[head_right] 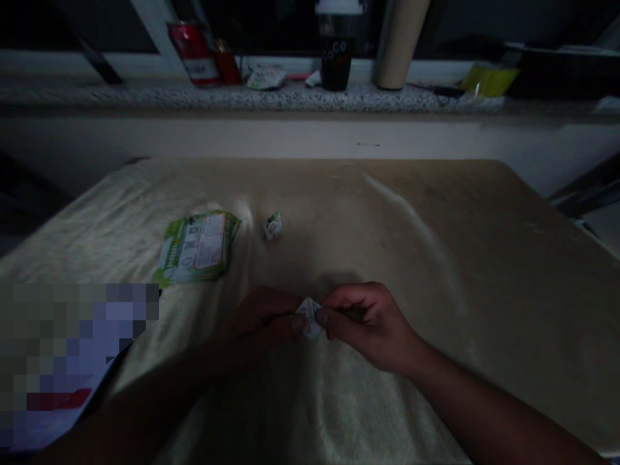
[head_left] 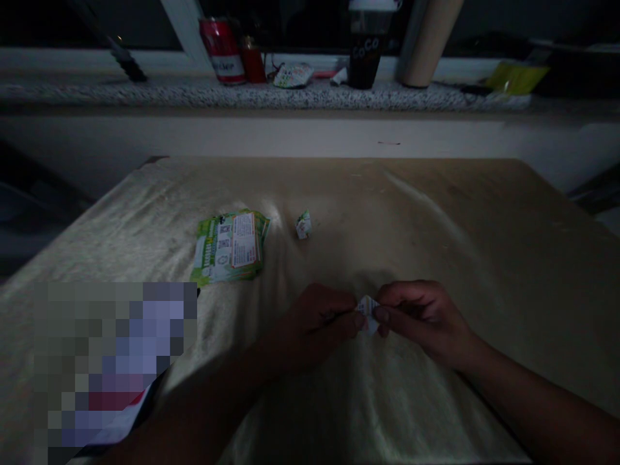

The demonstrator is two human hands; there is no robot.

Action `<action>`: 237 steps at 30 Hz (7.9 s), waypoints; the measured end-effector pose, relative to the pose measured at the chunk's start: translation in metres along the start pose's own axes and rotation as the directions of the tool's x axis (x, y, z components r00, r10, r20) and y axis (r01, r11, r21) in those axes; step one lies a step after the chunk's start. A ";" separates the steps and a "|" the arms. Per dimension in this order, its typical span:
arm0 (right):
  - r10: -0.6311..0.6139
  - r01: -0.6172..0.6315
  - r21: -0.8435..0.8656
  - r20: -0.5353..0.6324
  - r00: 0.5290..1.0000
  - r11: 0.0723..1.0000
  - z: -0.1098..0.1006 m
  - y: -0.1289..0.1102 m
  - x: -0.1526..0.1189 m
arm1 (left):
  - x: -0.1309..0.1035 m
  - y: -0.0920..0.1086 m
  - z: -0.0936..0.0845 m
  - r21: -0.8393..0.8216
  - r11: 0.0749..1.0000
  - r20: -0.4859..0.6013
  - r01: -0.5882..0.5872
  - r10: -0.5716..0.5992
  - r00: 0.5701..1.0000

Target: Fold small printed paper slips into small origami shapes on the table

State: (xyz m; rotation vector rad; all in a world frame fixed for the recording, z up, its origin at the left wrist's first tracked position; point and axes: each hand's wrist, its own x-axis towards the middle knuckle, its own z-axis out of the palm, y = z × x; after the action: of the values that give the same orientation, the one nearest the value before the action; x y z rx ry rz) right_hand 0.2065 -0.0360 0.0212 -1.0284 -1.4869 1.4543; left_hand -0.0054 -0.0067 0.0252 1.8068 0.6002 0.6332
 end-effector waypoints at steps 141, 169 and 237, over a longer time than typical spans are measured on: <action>-0.503 0.449 -0.490 0.024 0.864 0.747 0.002 -0.006 0.000 | 0.002 0.004 0.004 0.389 0.891 -0.264 -0.234 0.351 0.898; -0.396 0.328 -0.439 -0.069 0.916 0.836 0.000 -0.003 0.006 | 0.005 0.002 0.008 0.431 0.876 -0.347 -0.217 0.383 0.856; -0.347 0.291 -0.412 -0.067 0.936 0.863 0.000 -0.003 0.000 | -0.001 0.005 0.014 0.142 0.988 -0.418 0.066 -0.001 0.909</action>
State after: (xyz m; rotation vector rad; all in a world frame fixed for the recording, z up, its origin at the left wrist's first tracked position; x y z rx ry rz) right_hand 0.2064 -0.0360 0.0239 -1.0308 -1.7932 0.8455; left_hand 0.0037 -0.0180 0.0259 1.8065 0.9883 0.9850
